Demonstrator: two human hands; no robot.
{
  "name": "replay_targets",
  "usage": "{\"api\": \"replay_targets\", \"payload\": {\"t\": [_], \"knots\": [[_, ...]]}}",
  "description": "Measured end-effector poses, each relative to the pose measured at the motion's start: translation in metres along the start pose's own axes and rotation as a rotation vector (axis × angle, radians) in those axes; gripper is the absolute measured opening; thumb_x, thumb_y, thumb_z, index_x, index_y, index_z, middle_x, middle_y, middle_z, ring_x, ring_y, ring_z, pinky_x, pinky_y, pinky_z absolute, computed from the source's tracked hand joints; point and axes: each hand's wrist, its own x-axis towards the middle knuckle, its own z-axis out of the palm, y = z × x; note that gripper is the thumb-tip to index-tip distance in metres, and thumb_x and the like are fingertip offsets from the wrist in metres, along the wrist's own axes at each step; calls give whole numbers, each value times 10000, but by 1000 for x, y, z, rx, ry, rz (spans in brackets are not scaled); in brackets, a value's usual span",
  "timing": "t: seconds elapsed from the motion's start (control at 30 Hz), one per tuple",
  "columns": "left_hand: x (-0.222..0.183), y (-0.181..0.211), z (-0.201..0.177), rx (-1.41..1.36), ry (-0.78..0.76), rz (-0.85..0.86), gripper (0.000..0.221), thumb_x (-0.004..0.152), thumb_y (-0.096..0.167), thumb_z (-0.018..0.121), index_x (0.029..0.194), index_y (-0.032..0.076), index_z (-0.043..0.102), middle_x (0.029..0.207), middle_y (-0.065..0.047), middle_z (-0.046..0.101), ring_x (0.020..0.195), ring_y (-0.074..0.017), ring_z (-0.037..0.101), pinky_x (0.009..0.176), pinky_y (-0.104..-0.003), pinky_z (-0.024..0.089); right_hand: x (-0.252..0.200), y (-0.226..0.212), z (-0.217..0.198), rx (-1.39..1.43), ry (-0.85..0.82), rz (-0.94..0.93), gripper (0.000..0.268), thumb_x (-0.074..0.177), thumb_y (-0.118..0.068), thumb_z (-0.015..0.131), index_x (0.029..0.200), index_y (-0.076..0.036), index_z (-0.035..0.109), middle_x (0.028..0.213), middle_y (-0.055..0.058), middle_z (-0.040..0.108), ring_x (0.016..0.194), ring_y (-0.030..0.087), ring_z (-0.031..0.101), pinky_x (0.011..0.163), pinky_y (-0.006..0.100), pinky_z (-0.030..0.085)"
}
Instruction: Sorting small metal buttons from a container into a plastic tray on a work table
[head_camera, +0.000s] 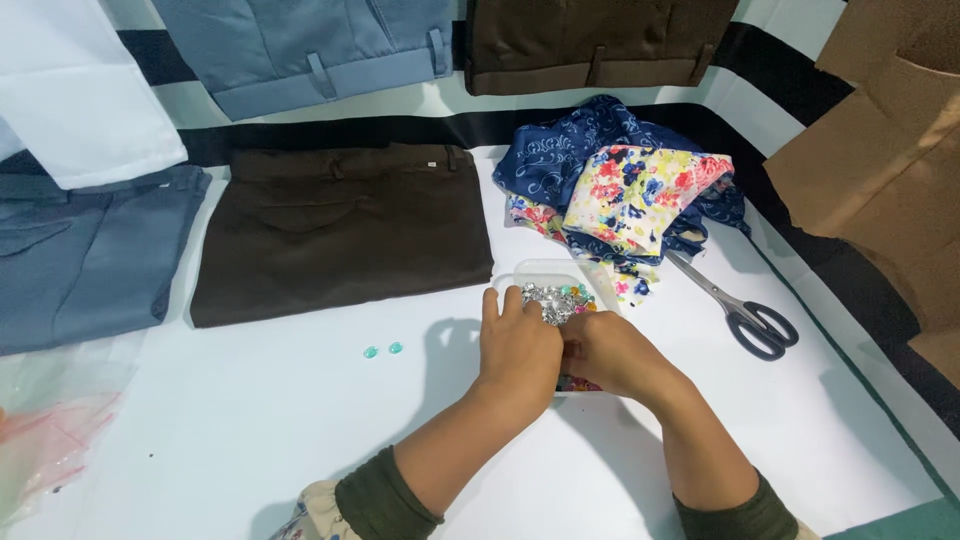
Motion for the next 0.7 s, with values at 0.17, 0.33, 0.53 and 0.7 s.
{"api": "replay_targets", "payload": {"t": [0.17, 0.33, 0.53, 0.7], "knots": [[1, -2, 8, -6, 19, 1, 67, 738, -20, 740, 793, 1, 772, 955, -156, 675, 1084, -312, 464, 1059, -576, 158, -6, -5, -8, 84, -14, 6, 333, 831, -68, 750, 1163, -45, 766, 1014, 163, 773, 974, 354, 737, 820, 413, 577], [2, -7, 11, -49, 21, -31, 64, 731, 40, 783, 787, 15, 766, 1008, -157, 671, 1110, -310, 453, 1069, -577, 149, -13, -7, -15, 110, -28, -13, 361, 805, -97, 779, 1160, -35, 760, 1023, 179, 777, 997, 367, 736, 835, 439, 581], [3, -17, 20, -149, 184, 9, 48, 732, 29, 769, 694, 10, 747, 891, -161, 646, 994, -300, 484, 987, -536, 242, -3, 12, -4, 249, 15, -48, 320, 781, -161, 850, 1066, -35, 774, 851, 131, 756, 816, 237, 693, 733, 357, 562], [-10, -40, 10, -263, 278, 75, 92, 752, 138, 821, 731, 82, 751, 741, -93, 649, 873, -260, 531, 914, -476, 340, -5, 8, -4, 402, 136, -99, 264, 782, -92, 843, 1011, 12, 764, 767, 154, 739, 733, 241, 671, 705, 368, 553]]}}
